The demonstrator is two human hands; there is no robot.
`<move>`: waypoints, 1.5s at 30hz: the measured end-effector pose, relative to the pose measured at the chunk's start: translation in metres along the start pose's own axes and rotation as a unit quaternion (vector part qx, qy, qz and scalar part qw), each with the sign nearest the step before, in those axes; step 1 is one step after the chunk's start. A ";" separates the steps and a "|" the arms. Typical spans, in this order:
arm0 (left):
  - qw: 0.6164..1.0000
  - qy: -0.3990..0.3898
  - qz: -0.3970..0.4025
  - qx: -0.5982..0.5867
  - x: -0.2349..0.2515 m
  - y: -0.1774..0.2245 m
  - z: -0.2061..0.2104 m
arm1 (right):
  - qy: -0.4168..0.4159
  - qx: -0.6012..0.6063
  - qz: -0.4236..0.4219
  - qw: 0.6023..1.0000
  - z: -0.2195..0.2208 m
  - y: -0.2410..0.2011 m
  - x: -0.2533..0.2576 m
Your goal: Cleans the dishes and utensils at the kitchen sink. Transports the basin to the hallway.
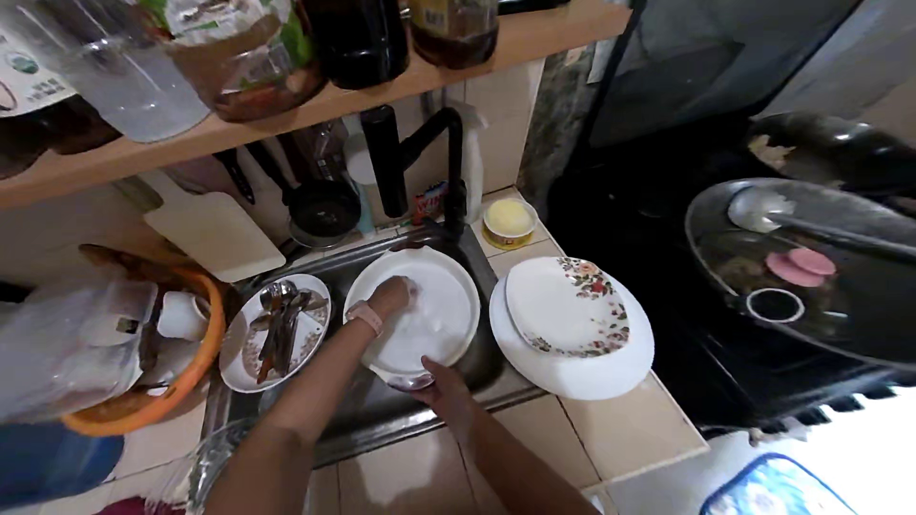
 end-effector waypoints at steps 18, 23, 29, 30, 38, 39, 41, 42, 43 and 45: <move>0.980 0.091 -0.154 -0.087 0.041 -0.072 -0.038 | 0.010 -0.023 -0.078 0.997 -0.006 -0.011 -0.016; 0.975 0.112 -0.175 -0.081 0.032 -0.075 -0.034 | 0.006 -0.053 -0.092 0.994 -0.006 -0.016 -0.024; 0.973 0.106 -0.189 -0.081 0.018 -0.080 -0.034 | 0.011 -0.089 -0.095 0.991 -0.006 -0.019 -0.037; 0.972 0.107 -0.189 -0.090 0.017 -0.080 -0.037 | 0.007 -0.091 -0.098 0.991 -0.006 -0.020 -0.040; 0.969 0.121 -0.175 -0.127 -0.004 -0.062 -0.054 | -0.008 -0.115 -0.131 0.985 -0.006 -0.035 -0.073; 0.968 0.123 -0.175 -0.133 -0.006 -0.060 -0.056 | -0.010 -0.117 -0.133 0.984 -0.007 -0.036 -0.077; 0.966 0.136 -0.163 -0.149 -0.011 -0.058 -0.059 | -0.018 -0.117 -0.138 0.983 -0.008 -0.040 -0.087; 0.965 0.143 -0.156 -0.155 -0.013 -0.057 -0.061 | -0.024 -0.116 -0.142 0.983 -0.008 -0.043 -0.093; 0.965 0.146 -0.152 -0.155 -0.017 -0.054 -0.064 | -0.031 -0.113 -0.149 0.982 -0.008 -0.045 -0.099; 0.967 0.150 -0.144 -0.146 -0.027 -0.043 -0.074 | -0.049 -0.105 -0.158 0.981 -0.008 -0.047 -0.111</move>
Point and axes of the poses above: each hand's wrist, its own x-axis towards the middle knuckle, its own z-axis out of the palm, y = z × x, the point moved 6 cm from there along x, towards the middle knuckle, and after that the axes turned 2 degrees about z, right-handed, at the moved point
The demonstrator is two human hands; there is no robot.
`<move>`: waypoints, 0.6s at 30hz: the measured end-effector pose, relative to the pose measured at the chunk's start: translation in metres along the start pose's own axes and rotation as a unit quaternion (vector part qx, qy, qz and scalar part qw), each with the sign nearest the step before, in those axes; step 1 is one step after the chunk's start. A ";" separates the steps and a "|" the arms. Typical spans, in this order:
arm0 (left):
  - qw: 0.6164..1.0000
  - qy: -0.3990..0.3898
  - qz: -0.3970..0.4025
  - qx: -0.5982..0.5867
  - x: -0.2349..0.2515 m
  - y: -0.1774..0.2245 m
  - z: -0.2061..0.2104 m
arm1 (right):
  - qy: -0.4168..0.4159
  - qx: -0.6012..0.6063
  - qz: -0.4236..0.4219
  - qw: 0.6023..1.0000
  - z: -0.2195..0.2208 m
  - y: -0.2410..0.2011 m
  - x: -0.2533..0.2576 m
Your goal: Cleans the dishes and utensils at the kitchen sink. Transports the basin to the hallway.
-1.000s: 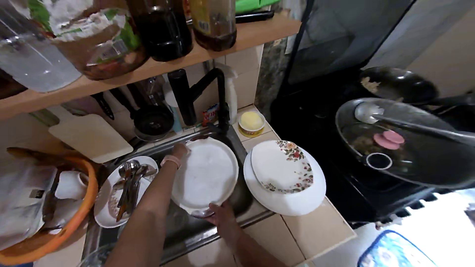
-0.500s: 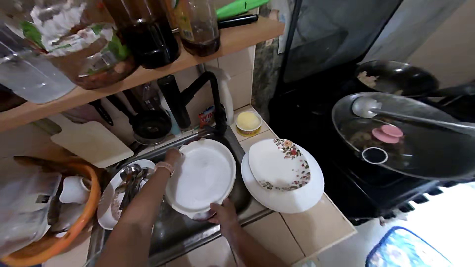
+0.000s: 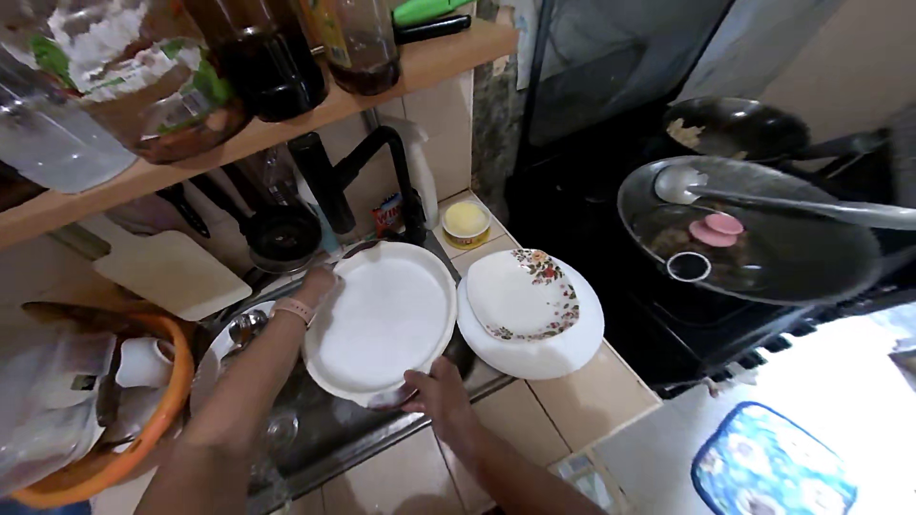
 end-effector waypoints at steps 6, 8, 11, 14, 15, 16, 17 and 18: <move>1.000 -0.008 0.020 0.015 -0.035 0.018 -0.028 | -0.021 -0.019 -0.039 0.999 -0.013 -0.023 -0.031; 0.999 -0.014 0.032 0.013 -0.048 0.018 -0.032 | -0.022 -0.040 -0.047 0.998 -0.022 -0.033 -0.041; 0.998 -0.007 0.054 -0.024 -0.077 0.022 -0.032 | -0.031 -0.053 -0.057 0.996 -0.039 -0.044 -0.057; 0.995 0.007 0.072 -0.068 -0.106 0.023 -0.029 | -0.041 -0.056 -0.065 0.995 -0.054 -0.049 -0.074; 0.994 0.012 0.082 -0.076 -0.112 0.023 -0.027 | -0.039 -0.062 -0.072 0.995 -0.061 -0.050 -0.078; 0.992 0.016 0.091 -0.081 -0.119 0.024 -0.025 | -0.036 -0.067 -0.080 0.994 -0.068 -0.051 -0.082; 0.991 0.018 0.098 -0.087 -0.126 0.026 -0.023 | -0.035 -0.070 -0.087 0.993 -0.076 -0.052 -0.086; 0.990 0.020 0.104 -0.090 -0.134 0.030 -0.021 | -0.033 -0.072 -0.092 0.993 -0.083 -0.052 -0.091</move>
Point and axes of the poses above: each hand's wrist, its own x-axis towards the middle knuckle, its own z-axis out of the palm, y = z × x, the point moved 6 cm from there along x, towards the middle knuckle, and after that the axes turned 2 degrees about z, right-handed, at the moved point
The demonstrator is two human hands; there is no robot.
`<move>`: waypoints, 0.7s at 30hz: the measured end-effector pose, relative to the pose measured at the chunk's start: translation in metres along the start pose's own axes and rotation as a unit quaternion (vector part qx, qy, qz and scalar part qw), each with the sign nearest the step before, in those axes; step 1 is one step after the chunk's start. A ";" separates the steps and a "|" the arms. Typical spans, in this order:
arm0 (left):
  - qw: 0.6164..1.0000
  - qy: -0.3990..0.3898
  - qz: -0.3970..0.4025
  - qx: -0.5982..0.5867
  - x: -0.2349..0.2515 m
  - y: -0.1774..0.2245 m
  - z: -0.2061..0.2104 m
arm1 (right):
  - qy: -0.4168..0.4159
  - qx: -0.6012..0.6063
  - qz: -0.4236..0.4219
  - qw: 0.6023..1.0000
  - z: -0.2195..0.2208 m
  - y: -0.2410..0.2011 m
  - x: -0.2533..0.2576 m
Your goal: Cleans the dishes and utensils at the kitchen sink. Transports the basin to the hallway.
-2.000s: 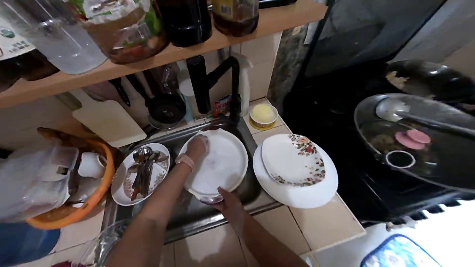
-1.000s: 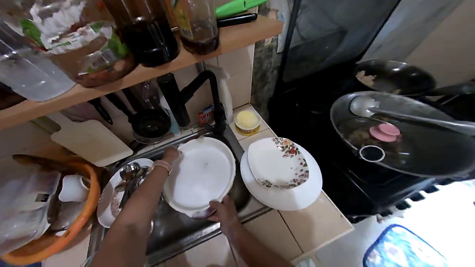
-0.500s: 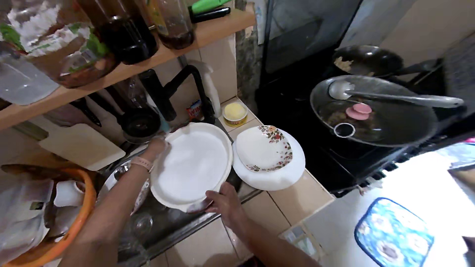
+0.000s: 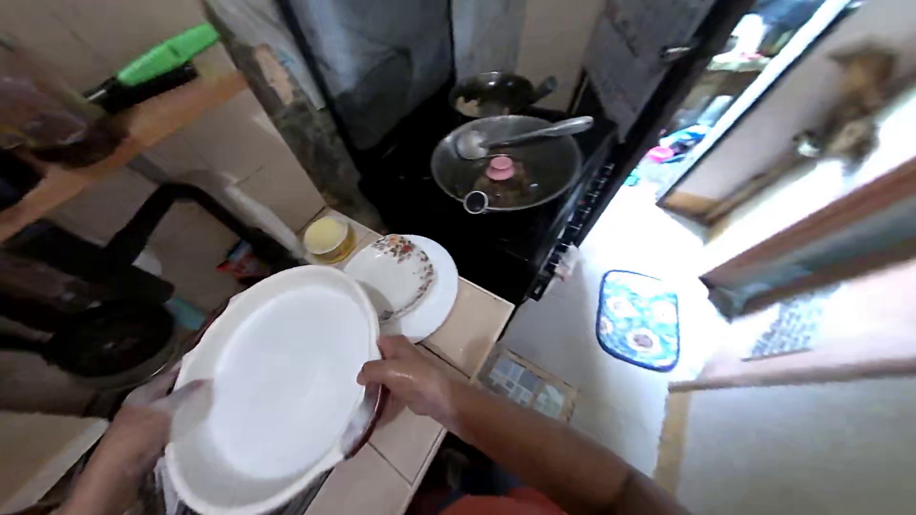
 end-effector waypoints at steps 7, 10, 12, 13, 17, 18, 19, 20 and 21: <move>0.997 -0.038 0.062 -0.020 -0.039 0.062 0.018 | 0.056 0.003 -0.032 0.998 -0.071 -0.002 -0.052; 0.991 -0.067 0.097 -0.058 -0.057 0.103 0.042 | 0.082 0.029 -0.037 0.995 -0.115 -0.002 -0.079; 0.985 -0.096 0.112 -0.085 -0.070 0.135 0.065 | 0.099 0.057 -0.045 0.992 -0.150 0.000 -0.098; 0.981 -0.112 0.127 -0.100 -0.076 0.150 0.079 | 0.115 0.065 -0.050 0.990 -0.170 0.001 -0.109; 0.959 -0.171 0.184 -0.131 -0.096 0.221 0.147 | 0.191 0.082 -0.082 0.975 -0.255 0.005 -0.160; 0.955 -0.178 0.194 -0.135 -0.101 0.240 0.168 | 0.208 0.083 -0.087 0.971 -0.278 0.006 -0.175; 0.951 -0.186 0.205 -0.136 -0.106 0.262 0.189 | 0.226 0.084 -0.094 0.966 -0.301 0.009 -0.190; 0.948 -0.194 0.215 -0.134 -0.110 0.283 0.213 | 0.246 0.085 -0.105 0.960 -0.324 0.011 -0.205; 0.944 -0.203 0.228 -0.127 -0.114 0.306 0.237 | 0.265 0.087 -0.119 0.953 -0.346 0.012 -0.221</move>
Point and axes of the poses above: each hand's wrist, its own x-axis towards the middle knuckle, its own z-axis out of the palm, y = z × x, the point moved 6 cm from there along x, towards the middle knuckle, and after that the axes turned 2 degrees about z, right-handed, at the moved point
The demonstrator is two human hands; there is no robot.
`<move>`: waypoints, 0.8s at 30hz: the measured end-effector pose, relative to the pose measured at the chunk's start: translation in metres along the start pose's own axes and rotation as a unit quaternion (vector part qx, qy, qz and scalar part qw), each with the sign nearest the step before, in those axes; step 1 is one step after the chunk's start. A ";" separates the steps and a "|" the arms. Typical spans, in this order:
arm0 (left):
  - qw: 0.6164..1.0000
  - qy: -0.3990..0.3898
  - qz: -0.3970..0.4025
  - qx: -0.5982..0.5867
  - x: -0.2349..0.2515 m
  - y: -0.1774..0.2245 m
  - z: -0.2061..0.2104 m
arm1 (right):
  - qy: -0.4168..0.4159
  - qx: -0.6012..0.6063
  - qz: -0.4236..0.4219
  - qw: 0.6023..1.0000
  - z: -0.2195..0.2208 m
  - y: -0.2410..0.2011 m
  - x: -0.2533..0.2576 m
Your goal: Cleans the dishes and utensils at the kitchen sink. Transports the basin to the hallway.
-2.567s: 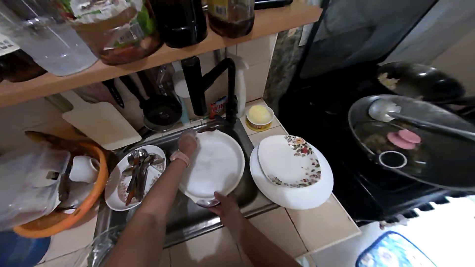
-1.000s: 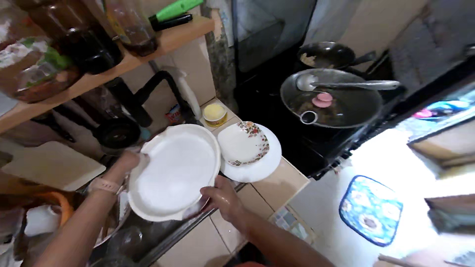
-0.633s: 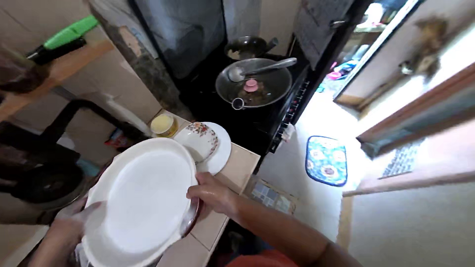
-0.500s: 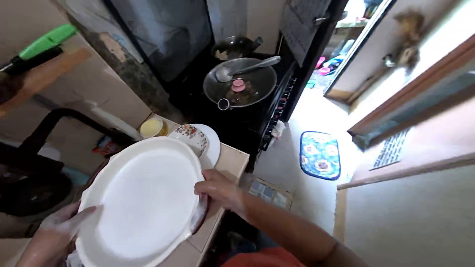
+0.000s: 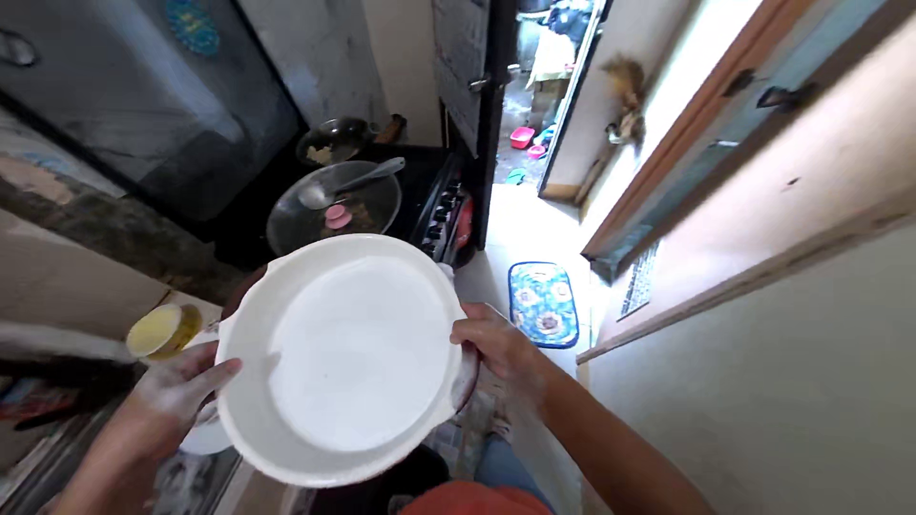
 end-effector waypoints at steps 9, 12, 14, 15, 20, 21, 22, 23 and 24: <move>0.985 -0.163 0.049 -0.012 0.118 0.113 0.249 | 0.265 -0.023 -0.019 0.964 -0.237 -0.032 -0.020; 0.976 -0.210 0.053 -0.029 0.149 0.144 0.331 | 0.352 -0.051 -0.005 0.934 -0.305 -0.037 -0.023; 0.968 -0.242 0.061 -0.025 0.170 0.158 0.381 | 0.395 -0.071 0.005 0.916 -0.344 -0.042 -0.023; 0.963 -0.262 0.065 -0.019 0.182 0.163 0.407 | 0.413 -0.075 0.007 0.908 -0.362 -0.042 -0.022; 0.944 -0.323 0.065 -0.006 0.232 0.185 0.524 | 0.482 -0.099 0.033 0.870 -0.448 -0.039 -0.005; 0.940 -0.337 0.059 -0.008 0.242 0.188 0.546 | 0.491 -0.096 0.041 0.865 -0.462 -0.038 0.000; 0.934 -0.352 0.053 -0.011 0.252 0.192 0.568 | 0.498 -0.094 0.049 0.861 -0.477 -0.036 0.006; 0.929 -0.366 0.045 -0.014 0.263 0.195 0.589 | 0.505 -0.093 0.056 0.856 -0.492 -0.033 0.013; 0.926 -0.376 0.039 -0.015 0.275 0.197 0.609 | 0.513 -0.088 0.063 0.852 -0.507 -0.027 0.022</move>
Point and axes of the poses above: each hand's wrist, its own x-axis towards the middle knuckle, its own z-axis out of the palm, y = z × x, the point moved 6 cm from there along x, towards the middle knuckle, and after that the axes turned 2 degrees about z, right-handed, at the moved point
